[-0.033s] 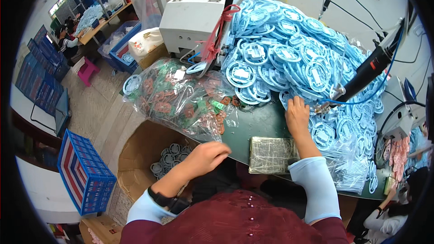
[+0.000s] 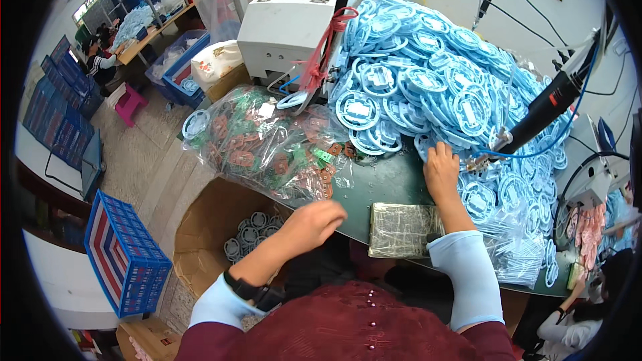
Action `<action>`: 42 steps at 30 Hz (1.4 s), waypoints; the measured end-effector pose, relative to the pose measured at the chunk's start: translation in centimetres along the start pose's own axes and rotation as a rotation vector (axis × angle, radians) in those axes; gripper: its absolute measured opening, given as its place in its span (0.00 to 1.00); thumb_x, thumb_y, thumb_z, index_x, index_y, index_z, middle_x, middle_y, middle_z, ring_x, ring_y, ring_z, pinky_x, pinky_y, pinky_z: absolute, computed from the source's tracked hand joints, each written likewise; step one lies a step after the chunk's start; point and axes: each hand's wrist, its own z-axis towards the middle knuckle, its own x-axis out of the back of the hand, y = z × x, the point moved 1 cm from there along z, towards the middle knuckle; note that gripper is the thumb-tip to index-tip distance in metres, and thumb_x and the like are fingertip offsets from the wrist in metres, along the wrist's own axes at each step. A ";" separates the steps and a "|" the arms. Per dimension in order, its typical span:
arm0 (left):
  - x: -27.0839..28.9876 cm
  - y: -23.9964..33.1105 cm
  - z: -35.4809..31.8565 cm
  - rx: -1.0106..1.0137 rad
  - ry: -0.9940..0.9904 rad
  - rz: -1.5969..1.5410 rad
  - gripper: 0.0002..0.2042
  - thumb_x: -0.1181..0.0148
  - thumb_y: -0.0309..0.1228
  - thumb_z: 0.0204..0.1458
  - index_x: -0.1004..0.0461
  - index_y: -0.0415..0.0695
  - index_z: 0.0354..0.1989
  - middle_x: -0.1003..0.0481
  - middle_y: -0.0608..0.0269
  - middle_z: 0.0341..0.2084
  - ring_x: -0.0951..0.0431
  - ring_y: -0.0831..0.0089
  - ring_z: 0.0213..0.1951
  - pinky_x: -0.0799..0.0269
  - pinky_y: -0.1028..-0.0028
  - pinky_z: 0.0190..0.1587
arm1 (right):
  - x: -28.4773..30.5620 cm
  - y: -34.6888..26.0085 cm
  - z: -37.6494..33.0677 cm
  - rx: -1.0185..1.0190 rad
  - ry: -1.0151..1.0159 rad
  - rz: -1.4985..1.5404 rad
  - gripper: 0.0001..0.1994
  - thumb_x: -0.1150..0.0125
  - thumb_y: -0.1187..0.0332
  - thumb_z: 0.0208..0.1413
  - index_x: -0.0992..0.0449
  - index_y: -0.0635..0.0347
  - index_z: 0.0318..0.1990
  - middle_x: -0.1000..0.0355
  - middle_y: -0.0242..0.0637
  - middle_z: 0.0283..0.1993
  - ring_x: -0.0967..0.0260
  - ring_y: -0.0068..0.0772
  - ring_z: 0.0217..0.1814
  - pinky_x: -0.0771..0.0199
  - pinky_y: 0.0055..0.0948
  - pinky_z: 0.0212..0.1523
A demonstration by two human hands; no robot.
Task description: Assembling blue plastic circular components using an electric screwdriver on a factory production line.
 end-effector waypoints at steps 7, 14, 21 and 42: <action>-1.1 -6.0 3.6 0.211 -0.034 0.571 0.19 0.35 0.25 0.40 0.24 0.45 0.45 0.31 0.60 0.36 0.28 0.57 0.44 0.31 0.62 0.44 | 5.0 0.2 -1.9 -0.169 0.154 0.545 0.12 0.33 0.75 0.44 0.26 0.63 0.38 0.34 0.42 0.35 0.34 0.48 0.40 0.34 0.42 0.38; 0.6 -6.3 3.3 0.027 -0.032 0.396 0.13 0.34 0.24 0.38 0.21 0.49 0.36 0.31 0.62 0.32 0.28 0.60 0.40 0.30 0.63 0.42 | 9.4 -3.1 -10.2 -0.004 0.024 0.463 0.20 0.35 0.78 0.33 0.24 0.58 0.41 0.32 0.38 0.38 0.35 0.44 0.42 0.35 0.42 0.42; 0.4 -6.0 3.9 -0.066 -0.003 0.359 0.05 0.37 0.24 0.41 0.24 0.47 0.27 0.29 0.65 0.33 0.29 0.63 0.38 0.34 0.65 0.39 | 9.7 -3.8 -13.6 -0.009 0.091 0.506 0.18 0.36 0.75 0.39 0.25 0.58 0.43 0.30 0.36 0.44 0.32 0.39 0.45 0.36 0.39 0.45; -7.5 1.7 5.1 -0.027 0.003 0.066 0.09 0.37 0.24 0.46 0.20 0.46 0.36 0.29 0.62 0.31 0.30 0.63 0.37 0.35 0.67 0.40 | 12.2 -1.7 -14.9 -0.049 -0.136 0.510 0.24 0.32 0.74 0.39 0.25 0.58 0.49 0.32 0.40 0.49 0.34 0.41 0.48 0.36 0.40 0.44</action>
